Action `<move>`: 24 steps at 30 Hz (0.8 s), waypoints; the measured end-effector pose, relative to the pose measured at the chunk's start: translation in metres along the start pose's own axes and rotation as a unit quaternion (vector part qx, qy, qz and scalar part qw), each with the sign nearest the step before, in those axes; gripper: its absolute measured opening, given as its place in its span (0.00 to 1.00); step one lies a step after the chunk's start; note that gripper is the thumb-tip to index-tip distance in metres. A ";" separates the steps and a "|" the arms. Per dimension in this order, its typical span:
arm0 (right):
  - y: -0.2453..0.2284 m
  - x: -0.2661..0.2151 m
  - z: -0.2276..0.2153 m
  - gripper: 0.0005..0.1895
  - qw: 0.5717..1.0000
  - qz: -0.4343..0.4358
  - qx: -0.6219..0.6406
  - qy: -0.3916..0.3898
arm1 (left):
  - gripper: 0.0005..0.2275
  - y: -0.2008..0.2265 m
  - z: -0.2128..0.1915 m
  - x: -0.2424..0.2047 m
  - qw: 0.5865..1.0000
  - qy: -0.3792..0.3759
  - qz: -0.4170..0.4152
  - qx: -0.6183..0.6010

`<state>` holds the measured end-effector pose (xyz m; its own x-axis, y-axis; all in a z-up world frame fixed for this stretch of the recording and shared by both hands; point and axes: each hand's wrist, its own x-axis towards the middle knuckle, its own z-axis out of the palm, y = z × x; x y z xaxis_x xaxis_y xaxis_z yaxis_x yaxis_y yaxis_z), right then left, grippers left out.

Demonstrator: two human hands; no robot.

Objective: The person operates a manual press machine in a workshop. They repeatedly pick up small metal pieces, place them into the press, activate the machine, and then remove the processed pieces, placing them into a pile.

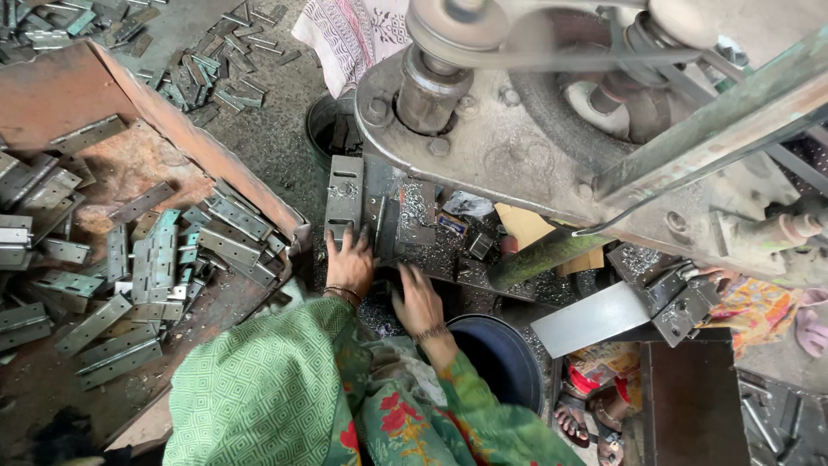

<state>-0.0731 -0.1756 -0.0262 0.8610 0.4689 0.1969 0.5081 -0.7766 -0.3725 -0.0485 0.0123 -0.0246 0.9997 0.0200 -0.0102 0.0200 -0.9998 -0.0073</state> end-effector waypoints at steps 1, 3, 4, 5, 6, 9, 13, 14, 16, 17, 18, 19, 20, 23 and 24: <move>0.002 -0.016 -0.005 0.36 0.998 0.039 -0.008 -0.055 | 0.20 0.002 0.000 0.002 1.000 -0.013 0.003 0.005; 0.008 -0.042 -0.003 0.40 0.980 0.118 -0.021 -0.159 | 0.20 0.004 -0.001 0.004 1.000 -0.026 0.003 0.005; 0.012 -0.053 0.002 0.43 0.965 0.157 -0.025 -0.206 | 0.20 0.005 -0.002 0.006 1.000 -0.026 0.000 -0.001; 0.016 -0.064 0.010 0.46 0.947 0.196 -0.026 -0.253 | 0.20 0.005 -0.002 0.008 1.000 -0.026 -0.003 -0.004; 0.021 -0.074 0.022 0.46 0.951 0.201 -0.026 -0.234 | 0.19 0.007 -0.002 0.010 1.000 -0.026 -0.003 -0.007; 0.037 -0.089 0.066 0.46 0.963 0.200 -0.005 -0.179 | 0.19 0.006 0.002 0.012 1.000 -0.015 -0.008 -0.004; 0.052 -0.098 0.096 0.47 0.975 0.175 0.039 -0.132 | 0.18 0.006 0.008 0.015 0.999 0.033 -0.020 0.010; 0.051 -0.105 0.094 0.47 0.975 0.175 0.042 -0.131 | 0.17 0.008 0.011 0.010 0.999 0.044 -0.022 0.012; 0.053 -0.098 0.078 0.49 0.968 0.182 0.040 -0.167 | 0.18 0.012 0.011 0.010 0.998 0.052 -0.020 -0.003; 0.047 -0.092 0.068 0.49 0.965 0.183 0.040 -0.184 | 0.19 0.007 0.007 0.010 0.998 0.057 -0.021 -0.007; 0.043 -0.082 0.057 0.48 0.968 0.170 0.033 -0.183 | 0.19 0.002 0.002 0.014 0.999 0.030 -0.027 -0.014; 0.041 -0.078 0.046 0.47 0.968 0.165 0.024 -0.186 | 0.20 0.003 0.000 0.014 0.999 -0.003 -0.029 -0.024; 0.039 -0.074 0.037 0.45 0.969 0.160 0.016 -0.190 | 0.21 0.004 -0.001 0.016 0.998 -0.037 -0.030 -0.034; 0.039 -0.063 0.024 0.44 0.961 0.163 -0.003 -0.226 | 0.22 0.006 -0.010 0.030 0.998 -0.034 -0.047 -0.008; 0.040 -0.063 0.027 0.43 0.961 0.169 -0.003 -0.218 | 0.21 0.007 -0.013 0.035 0.998 -0.038 -0.047 -0.003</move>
<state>-0.1073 -0.2248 -0.0779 0.8868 0.3203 -0.3331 0.2028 -0.9174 -0.3423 -0.0129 0.0059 -0.0125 0.9898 0.1145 -0.0848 0.1145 -0.9934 -0.0054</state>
